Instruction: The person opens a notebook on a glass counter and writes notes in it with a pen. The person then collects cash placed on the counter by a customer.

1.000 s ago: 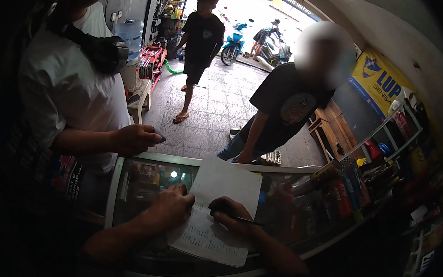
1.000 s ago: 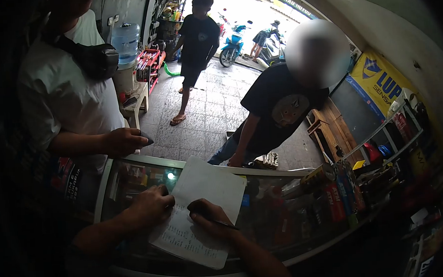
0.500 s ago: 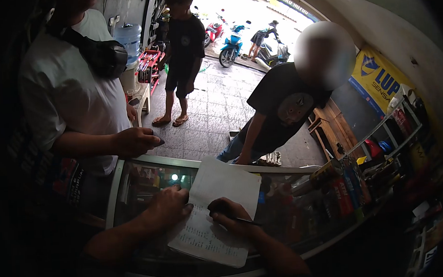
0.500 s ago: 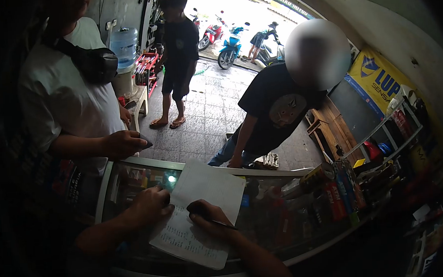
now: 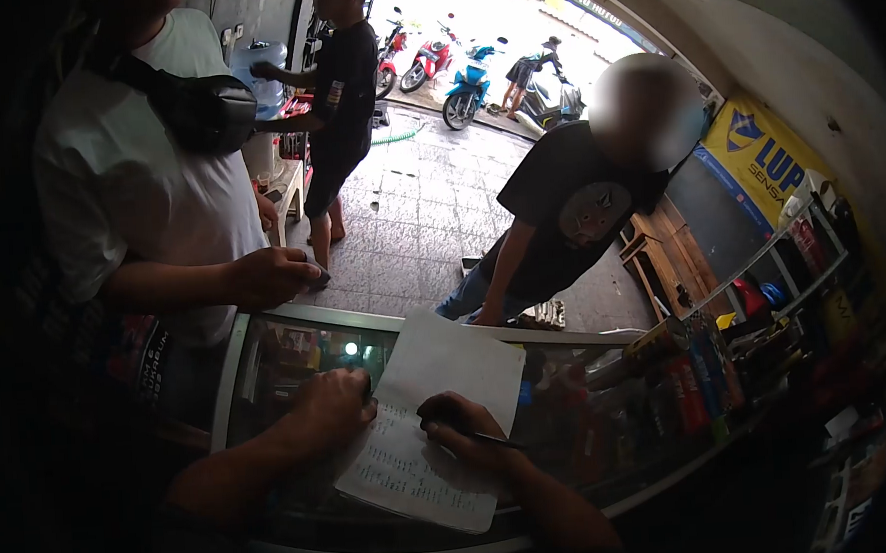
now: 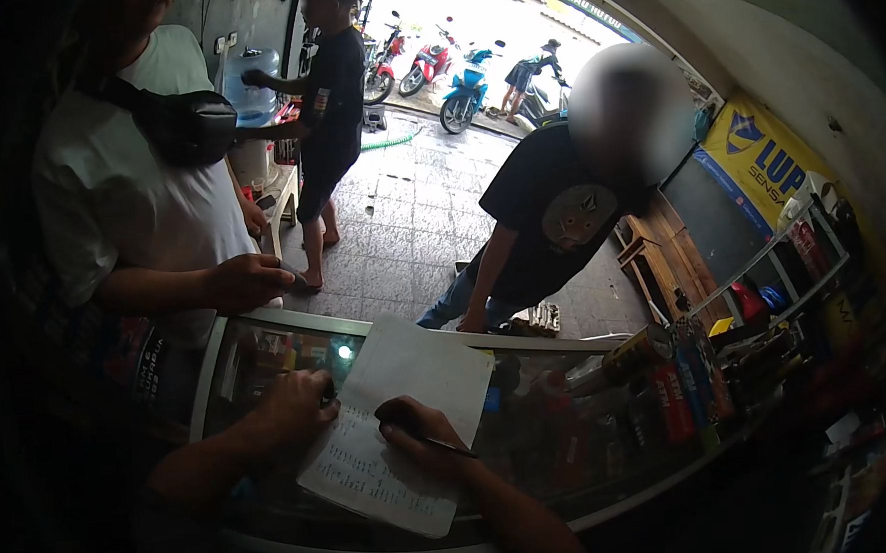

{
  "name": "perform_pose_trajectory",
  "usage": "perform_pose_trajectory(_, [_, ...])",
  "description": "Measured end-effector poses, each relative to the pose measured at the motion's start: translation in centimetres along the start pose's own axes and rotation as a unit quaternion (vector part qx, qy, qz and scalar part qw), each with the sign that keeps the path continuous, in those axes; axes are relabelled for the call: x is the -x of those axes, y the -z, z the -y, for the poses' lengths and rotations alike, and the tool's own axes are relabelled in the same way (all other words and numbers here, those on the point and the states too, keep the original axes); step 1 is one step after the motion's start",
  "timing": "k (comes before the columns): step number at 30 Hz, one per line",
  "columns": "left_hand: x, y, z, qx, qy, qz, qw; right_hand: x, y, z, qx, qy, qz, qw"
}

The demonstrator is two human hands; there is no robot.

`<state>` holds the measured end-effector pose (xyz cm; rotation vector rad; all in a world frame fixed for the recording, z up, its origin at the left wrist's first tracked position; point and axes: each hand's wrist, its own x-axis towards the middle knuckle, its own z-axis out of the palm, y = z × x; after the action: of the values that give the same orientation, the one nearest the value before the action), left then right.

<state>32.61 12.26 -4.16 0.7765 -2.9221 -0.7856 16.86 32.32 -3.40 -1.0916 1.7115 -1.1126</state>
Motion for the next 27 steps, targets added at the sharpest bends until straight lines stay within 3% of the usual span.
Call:
perform_pose_trajectory(12, [-0.3, 1.4, 0.3, 0.027, -0.023, 0.059, 0.998, 0.1, -0.3, 1.0, -0.024, -0.027, -0.042, 0.998])
perform_pose_trajectory(14, [-0.5, 1.5, 1.0, 0.054, -0.066, 0.072, 0.994, 0.1, -0.2, 0.4, -0.004, -0.002, -0.056, 0.998])
perform_pose_trajectory(22, [-1.2, 1.4, 1.8, 0.074, -0.088, 0.051, 0.992, 0.1, -0.6, 0.1, -0.088, -0.05, -0.087, 0.991])
perform_pose_trajectory(27, [-0.9, 2.4, 1.0, 0.089, -0.067, 0.076, 0.991, -0.3, -0.4, 0.4, -0.02, 0.031, -0.071, 0.997])
